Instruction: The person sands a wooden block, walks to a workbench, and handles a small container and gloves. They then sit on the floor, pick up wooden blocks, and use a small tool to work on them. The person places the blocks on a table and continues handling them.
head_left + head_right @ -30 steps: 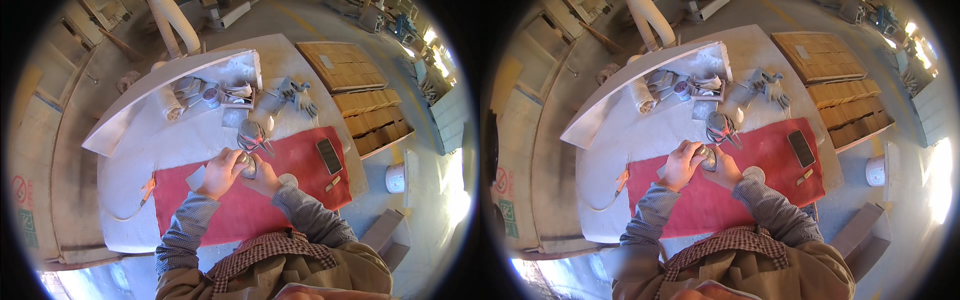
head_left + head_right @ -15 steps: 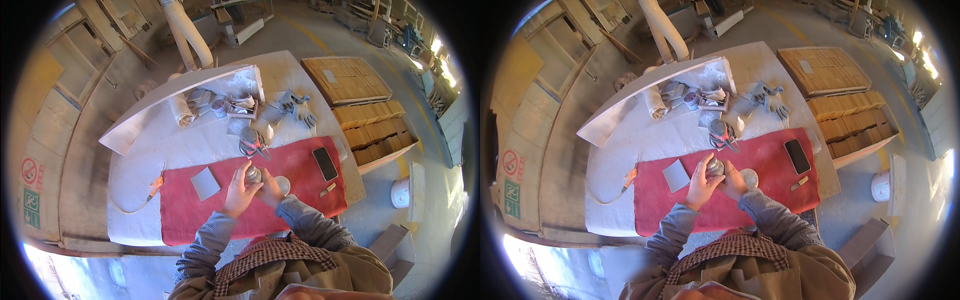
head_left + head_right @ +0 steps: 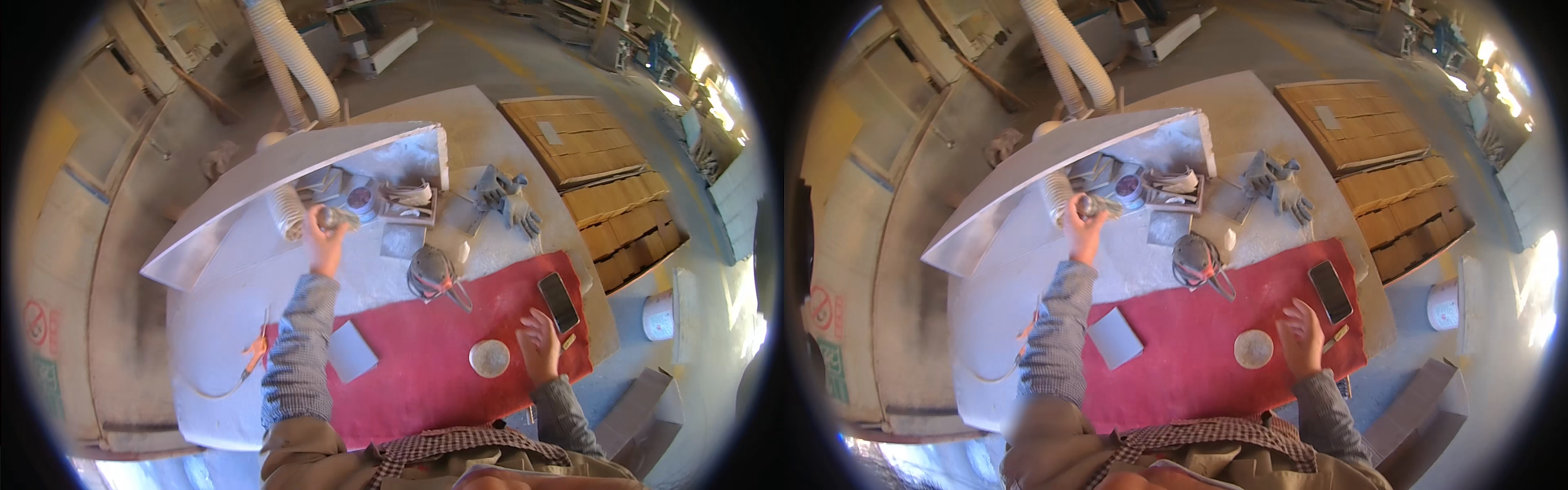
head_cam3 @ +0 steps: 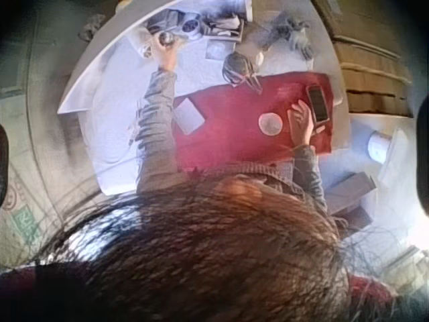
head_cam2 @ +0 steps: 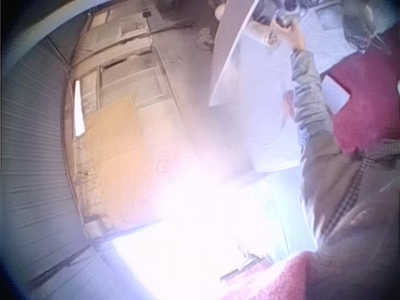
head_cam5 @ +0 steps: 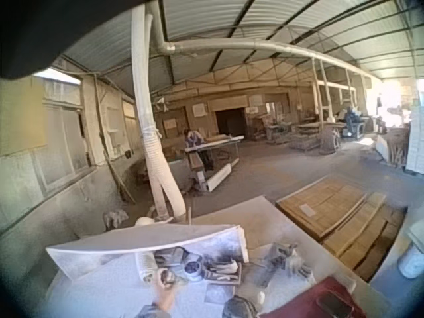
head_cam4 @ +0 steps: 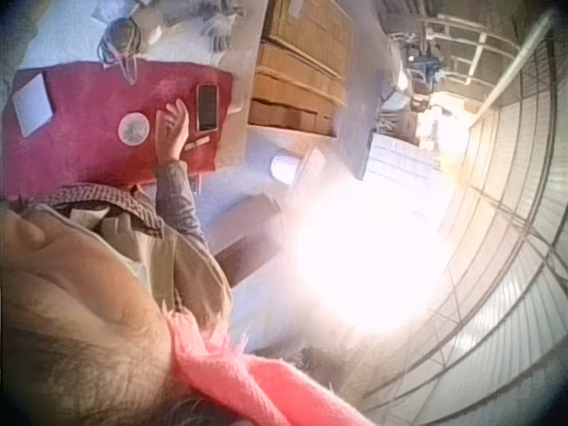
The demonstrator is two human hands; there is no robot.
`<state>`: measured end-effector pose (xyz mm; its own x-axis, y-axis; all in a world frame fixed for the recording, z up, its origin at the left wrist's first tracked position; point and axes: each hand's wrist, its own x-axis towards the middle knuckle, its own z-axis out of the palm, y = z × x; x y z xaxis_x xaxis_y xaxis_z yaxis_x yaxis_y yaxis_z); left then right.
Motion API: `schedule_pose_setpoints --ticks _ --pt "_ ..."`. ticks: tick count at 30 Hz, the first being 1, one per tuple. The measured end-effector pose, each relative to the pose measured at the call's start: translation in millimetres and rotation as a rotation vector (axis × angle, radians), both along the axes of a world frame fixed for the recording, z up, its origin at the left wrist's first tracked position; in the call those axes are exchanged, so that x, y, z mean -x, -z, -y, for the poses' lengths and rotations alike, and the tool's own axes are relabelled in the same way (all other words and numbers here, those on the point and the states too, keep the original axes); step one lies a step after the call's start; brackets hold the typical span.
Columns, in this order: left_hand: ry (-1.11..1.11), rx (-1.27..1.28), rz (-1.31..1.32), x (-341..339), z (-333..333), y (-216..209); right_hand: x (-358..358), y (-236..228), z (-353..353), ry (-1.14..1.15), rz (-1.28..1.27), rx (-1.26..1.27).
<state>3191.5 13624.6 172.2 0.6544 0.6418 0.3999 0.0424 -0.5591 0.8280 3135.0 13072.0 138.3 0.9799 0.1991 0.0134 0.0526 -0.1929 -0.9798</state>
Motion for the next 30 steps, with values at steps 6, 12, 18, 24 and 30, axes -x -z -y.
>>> schedule_pose_setpoints --ticks 6,12,18,24,30 --pt "-0.033 -0.232 0.191 -137.3 -34.8 38.5 46.8 23.6 74.2 0.375 -0.018 0.326" --pt "0.019 -0.198 -0.379 -211.3 -36.8 73.7 104.0 15.7 99.0 0.52 -0.091 0.498" --pt "-0.025 -0.259 -0.747 -233.7 -23.2 78.2 101.4 14.7 71.8 0.438 -0.146 0.55" --pt "0.052 -0.547 -0.167 -137.0 -8.2 68.8 77.8 8.1 28.9 0.092 -0.002 0.628" --pt "-0.247 -0.347 -0.54 132.4 48.0 112.8 67.3 10.1 -8.0 -0.201 0.007 0.717"
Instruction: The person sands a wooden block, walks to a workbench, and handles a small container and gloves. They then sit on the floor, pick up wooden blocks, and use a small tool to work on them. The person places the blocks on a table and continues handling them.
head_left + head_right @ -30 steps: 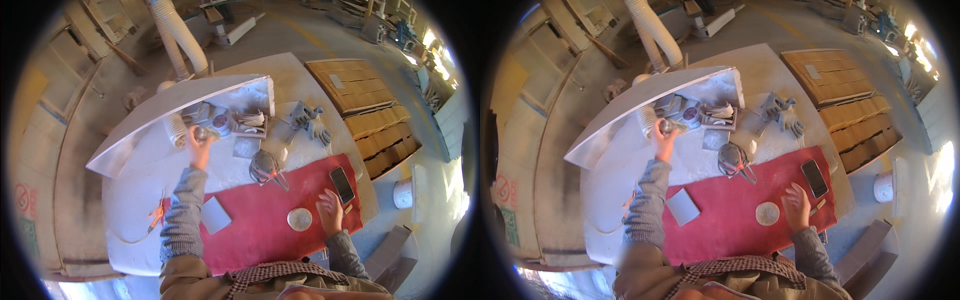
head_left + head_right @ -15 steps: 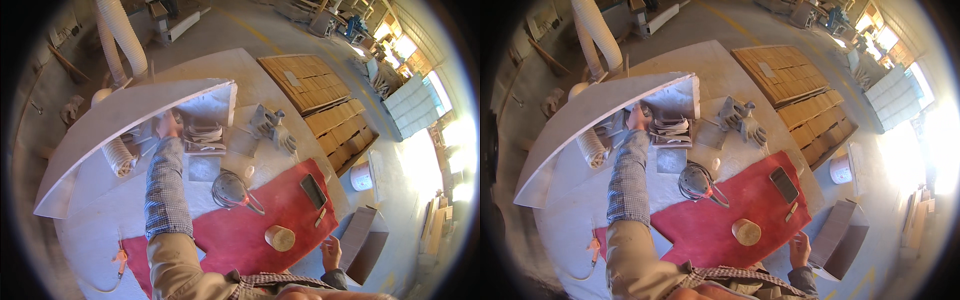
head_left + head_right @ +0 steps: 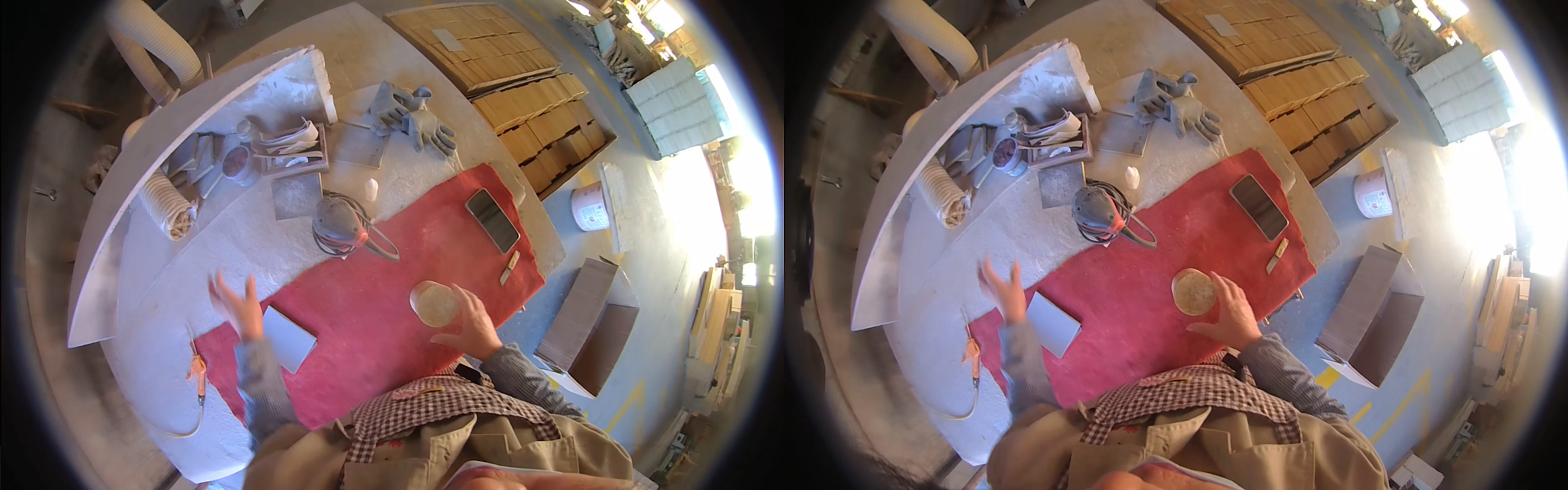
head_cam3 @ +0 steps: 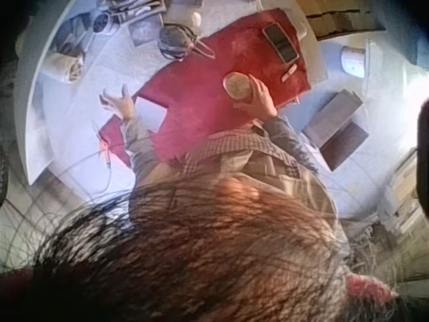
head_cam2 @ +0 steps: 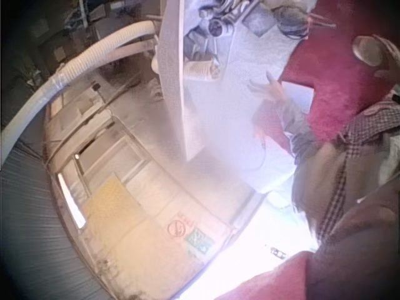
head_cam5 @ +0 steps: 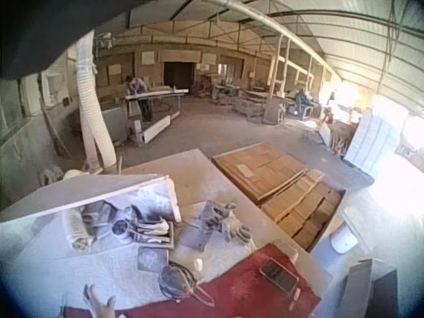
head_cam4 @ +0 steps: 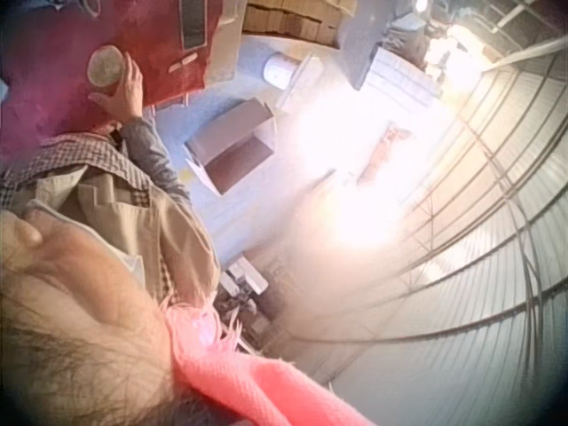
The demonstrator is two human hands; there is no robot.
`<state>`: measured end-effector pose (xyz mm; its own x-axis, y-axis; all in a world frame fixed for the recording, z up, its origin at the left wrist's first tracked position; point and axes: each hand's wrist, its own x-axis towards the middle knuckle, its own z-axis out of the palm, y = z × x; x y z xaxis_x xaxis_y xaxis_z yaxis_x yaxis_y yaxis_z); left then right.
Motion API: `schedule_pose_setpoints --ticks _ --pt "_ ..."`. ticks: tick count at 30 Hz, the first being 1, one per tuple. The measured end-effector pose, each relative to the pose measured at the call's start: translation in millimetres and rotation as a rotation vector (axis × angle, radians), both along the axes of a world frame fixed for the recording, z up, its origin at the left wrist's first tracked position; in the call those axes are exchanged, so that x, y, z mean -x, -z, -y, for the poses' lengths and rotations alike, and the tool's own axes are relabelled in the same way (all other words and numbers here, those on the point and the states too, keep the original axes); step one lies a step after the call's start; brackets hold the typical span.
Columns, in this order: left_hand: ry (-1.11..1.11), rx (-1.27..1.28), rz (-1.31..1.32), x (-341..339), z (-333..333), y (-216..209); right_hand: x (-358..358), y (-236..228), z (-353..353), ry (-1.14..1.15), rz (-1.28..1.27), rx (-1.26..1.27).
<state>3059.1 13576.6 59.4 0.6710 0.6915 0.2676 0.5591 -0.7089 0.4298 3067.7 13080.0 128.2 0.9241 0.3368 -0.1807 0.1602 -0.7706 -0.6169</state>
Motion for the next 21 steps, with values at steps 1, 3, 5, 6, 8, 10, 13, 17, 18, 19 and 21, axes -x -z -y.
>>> schedule_pose_setpoints --ticks 1,3,5,6,8,10,13,17,18,19,21 --pt "-0.166 0.013 -0.243 43.6 1.3 11.0 -0.5 3.0 -4.9 -0.032 -0.021 -0.015" --pt "-0.345 0.164 -0.37 126.4 38.8 31.7 -1.6 9.9 -8.2 0.014 -0.051 -0.116" --pt "-0.463 0.291 -0.453 182.3 74.2 48.0 -4.7 16.5 -9.5 0.036 -0.018 -0.174" --pt "-0.441 0.281 -0.367 196.9 81.6 53.1 -8.1 17.9 -12.2 -0.01 0.033 -0.174" --pt "-0.388 0.347 -0.339 204.3 86.0 61.6 -14.1 19.5 -15.4 -0.066 0.092 -0.112" --pt "-0.433 0.281 -0.328 192.9 84.6 66.8 -17.2 16.5 -12.1 -0.174 0.159 -0.155" --pt "-0.498 0.249 -0.378 166.7 85.2 70.7 -14.5 5.3 1.7 -0.242 0.162 -0.127" --pt "-0.592 0.422 -0.478 142.8 53.8 73.6 1.1 -7.6 39.2 -0.23 0.153 -0.135" --pt "-0.585 0.446 -0.468 147.3 63.2 73.8 7.4 -7.0 54.1 -0.223 0.214 -0.222" --pt "-0.608 0.56 -0.469 146.2 47.8 73.3 14.2 -4.6 71.1 -0.209 0.218 -0.251" --pt "-0.652 0.713 -0.387 156.0 50.0 69.6 30.7 5.3 112.9 -0.154 0.203 -0.264"
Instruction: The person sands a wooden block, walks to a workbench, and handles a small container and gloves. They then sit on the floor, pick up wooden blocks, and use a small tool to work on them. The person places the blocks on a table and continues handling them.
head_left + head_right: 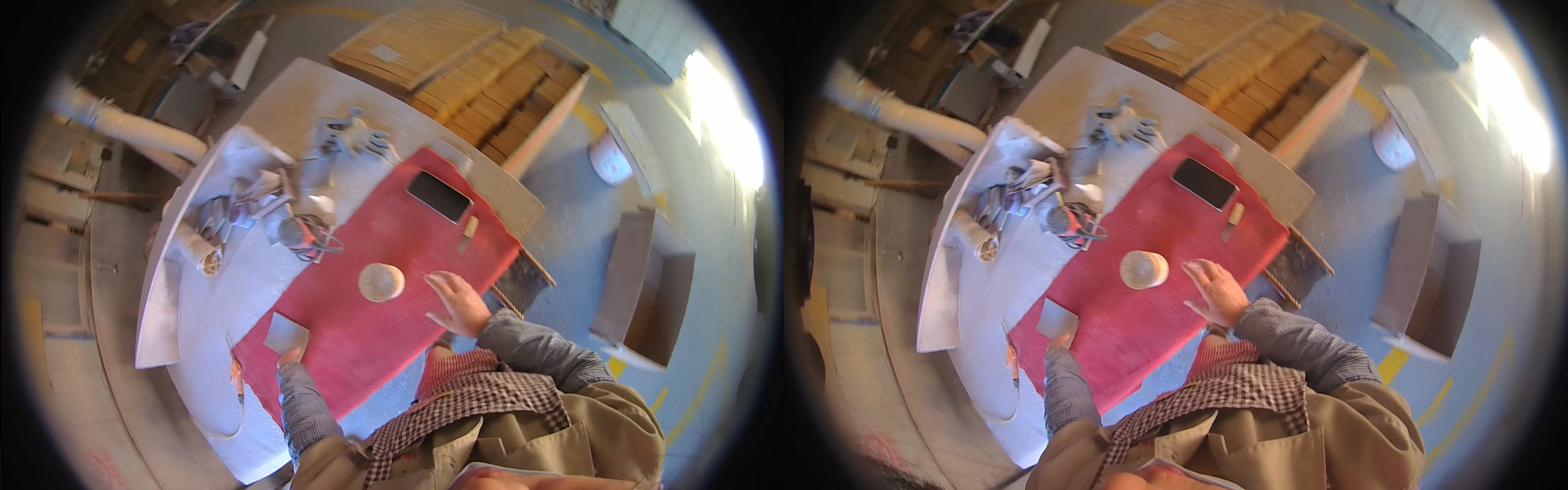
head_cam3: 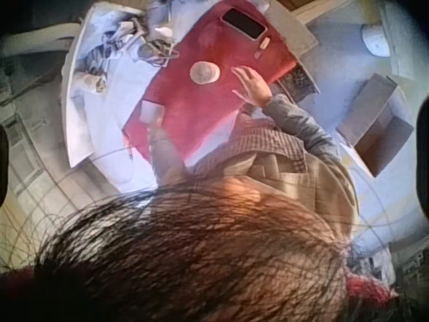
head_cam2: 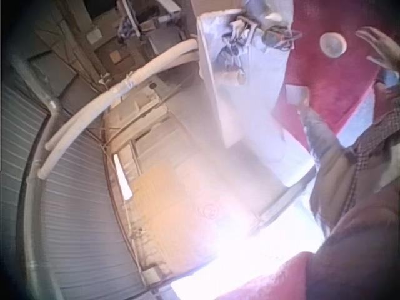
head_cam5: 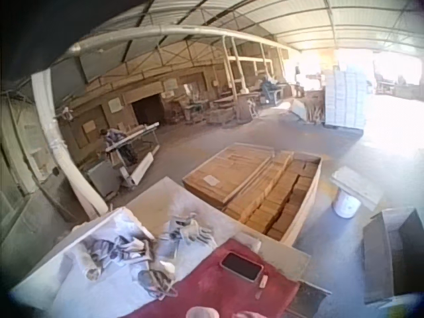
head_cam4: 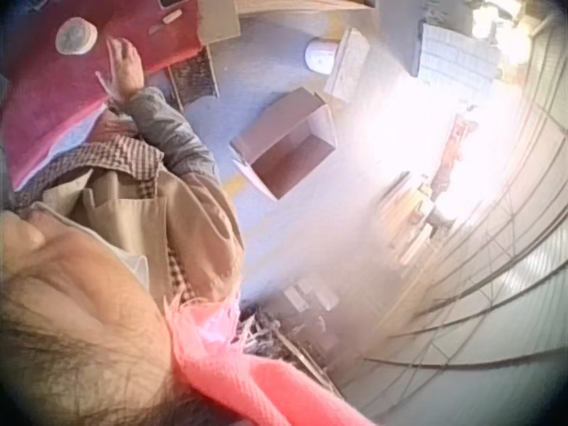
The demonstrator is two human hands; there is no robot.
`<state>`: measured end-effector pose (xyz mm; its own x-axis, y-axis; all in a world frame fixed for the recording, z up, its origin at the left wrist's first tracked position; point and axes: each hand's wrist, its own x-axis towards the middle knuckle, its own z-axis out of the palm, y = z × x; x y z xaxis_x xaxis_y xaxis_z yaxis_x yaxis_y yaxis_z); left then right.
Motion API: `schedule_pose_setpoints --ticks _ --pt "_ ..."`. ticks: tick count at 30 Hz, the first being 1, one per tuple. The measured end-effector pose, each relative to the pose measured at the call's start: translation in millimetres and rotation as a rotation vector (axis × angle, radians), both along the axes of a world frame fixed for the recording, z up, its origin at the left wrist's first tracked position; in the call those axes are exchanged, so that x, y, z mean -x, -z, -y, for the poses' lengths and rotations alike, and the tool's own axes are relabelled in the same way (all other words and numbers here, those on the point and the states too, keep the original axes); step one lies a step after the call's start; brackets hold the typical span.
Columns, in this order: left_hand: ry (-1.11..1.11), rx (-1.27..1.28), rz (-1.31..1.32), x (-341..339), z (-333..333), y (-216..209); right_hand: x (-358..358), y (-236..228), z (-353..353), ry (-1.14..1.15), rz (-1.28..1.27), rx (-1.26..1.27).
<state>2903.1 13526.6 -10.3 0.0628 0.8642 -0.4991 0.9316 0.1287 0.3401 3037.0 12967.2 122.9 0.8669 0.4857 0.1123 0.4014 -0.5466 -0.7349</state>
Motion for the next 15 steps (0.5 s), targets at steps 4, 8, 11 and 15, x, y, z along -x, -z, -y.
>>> schedule_pose_setpoints --ticks 4,8,11,15 --pt "-0.154 0.156 0.293 16.5 16.9 -18.8 44.2 31.2 100.4 0.232 -0.046 -0.08" --pt "-0.3 0.449 0.985 2.4 37.8 -44.0 100.6 64.1 193.3 0.679 -0.242 -0.058" --pt "-0.362 0.516 1.012 -24.1 44.1 -54.7 148.9 92.0 232.9 1.056 -0.222 0.01" --pt "-0.382 0.363 0.613 -36.8 92.7 -58.4 216.2 136.1 233.9 1.392 -0.406 -0.142"
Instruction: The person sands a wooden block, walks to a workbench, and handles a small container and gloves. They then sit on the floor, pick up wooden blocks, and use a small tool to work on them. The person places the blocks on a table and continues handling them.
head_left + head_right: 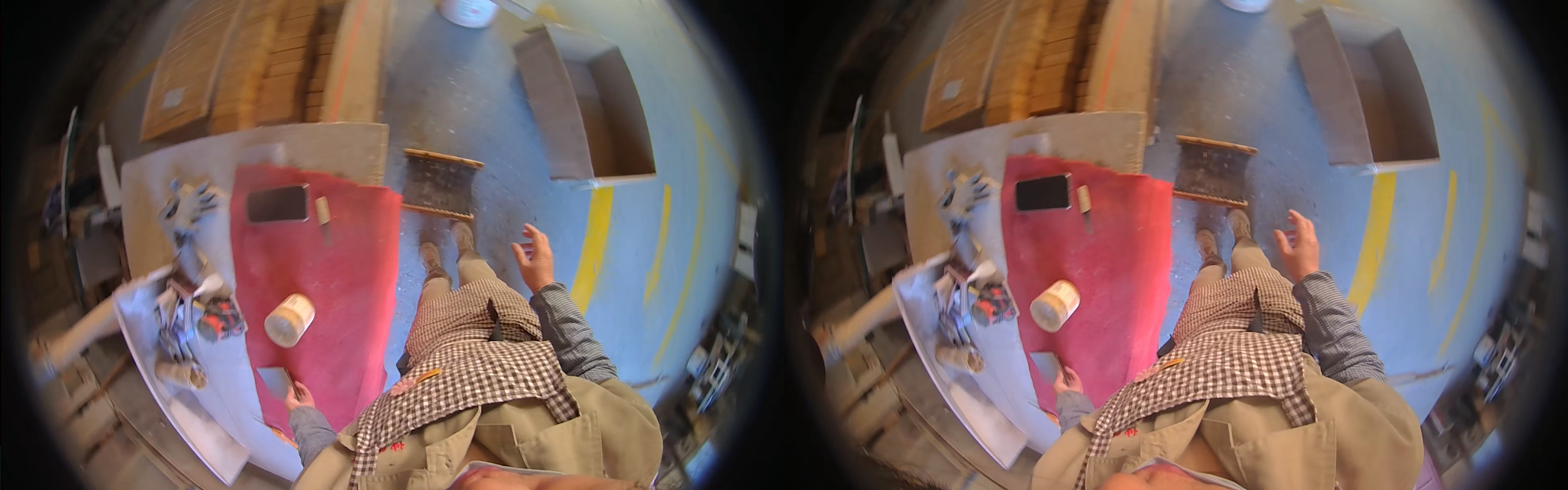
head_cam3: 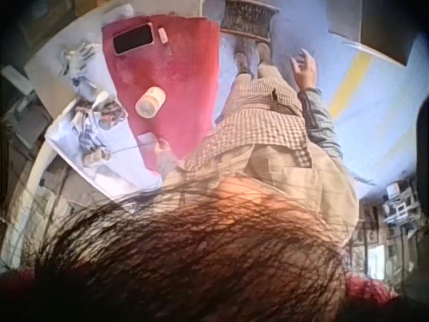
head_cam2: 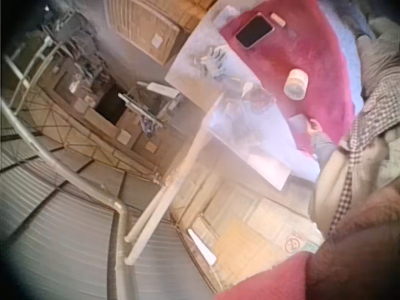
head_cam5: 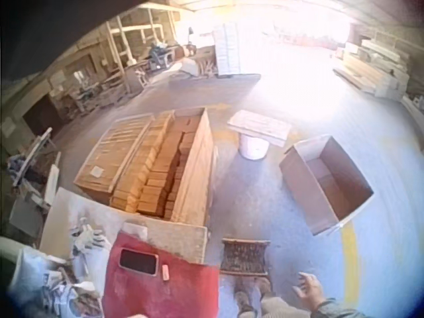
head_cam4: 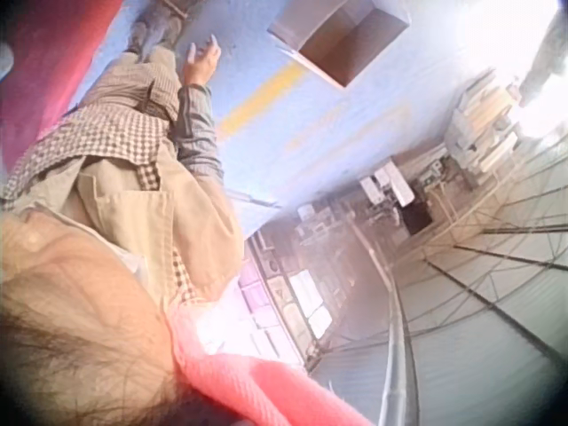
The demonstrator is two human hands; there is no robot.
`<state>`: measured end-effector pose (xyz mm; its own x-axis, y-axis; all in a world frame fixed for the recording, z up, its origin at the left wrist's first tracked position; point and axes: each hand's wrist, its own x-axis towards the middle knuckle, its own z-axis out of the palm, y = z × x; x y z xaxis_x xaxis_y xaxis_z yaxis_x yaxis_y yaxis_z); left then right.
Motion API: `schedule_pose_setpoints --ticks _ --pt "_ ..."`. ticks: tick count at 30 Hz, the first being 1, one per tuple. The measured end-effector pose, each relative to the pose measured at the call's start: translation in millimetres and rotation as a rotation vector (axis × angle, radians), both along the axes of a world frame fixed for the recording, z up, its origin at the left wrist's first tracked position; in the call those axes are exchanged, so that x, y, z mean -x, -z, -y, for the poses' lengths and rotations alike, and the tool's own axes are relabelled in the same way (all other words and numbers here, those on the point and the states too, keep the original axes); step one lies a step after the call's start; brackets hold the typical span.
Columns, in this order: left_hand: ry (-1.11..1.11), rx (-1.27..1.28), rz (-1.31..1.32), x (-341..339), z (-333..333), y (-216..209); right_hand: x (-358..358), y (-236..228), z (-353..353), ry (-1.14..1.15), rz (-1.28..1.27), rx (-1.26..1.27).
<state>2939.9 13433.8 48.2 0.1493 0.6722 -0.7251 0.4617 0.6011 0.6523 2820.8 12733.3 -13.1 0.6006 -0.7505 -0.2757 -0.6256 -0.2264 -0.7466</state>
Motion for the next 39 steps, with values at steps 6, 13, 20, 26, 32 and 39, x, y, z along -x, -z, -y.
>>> schedule_pose_setpoints --ticks 6,13,20,26,32,39 --pt "1.179 -0.991 -0.782 11.1 93.3 -23.5 59.8 45.0 -39.5 0.002 -0.015 -0.098" --pt "2.136 -0.837 0.021 -33.3 394.3 -2.7 19.7 128.3 1.4 -0.005 -0.08 -0.488" --pt "2.635 -1.298 -0.178 -155.8 638.1 161.9 -39.4 239.3 70.5 -0.051 0.019 -0.526" --pt "2.565 -1.365 -1.222 -153.3 587.8 240.3 -43.9 317.1 67.8 -0.118 -0.048 -0.592" --pt "2.686 -1.108 -1.574 -80.5 482.3 208.1 -41.4 389.5 39.1 -0.149 -0.232 -0.734" --pt "2.66 -0.84 -1.662 -29.5 468.5 141.4 -57.7 433.6 42.3 0.113 -0.204 -0.738"
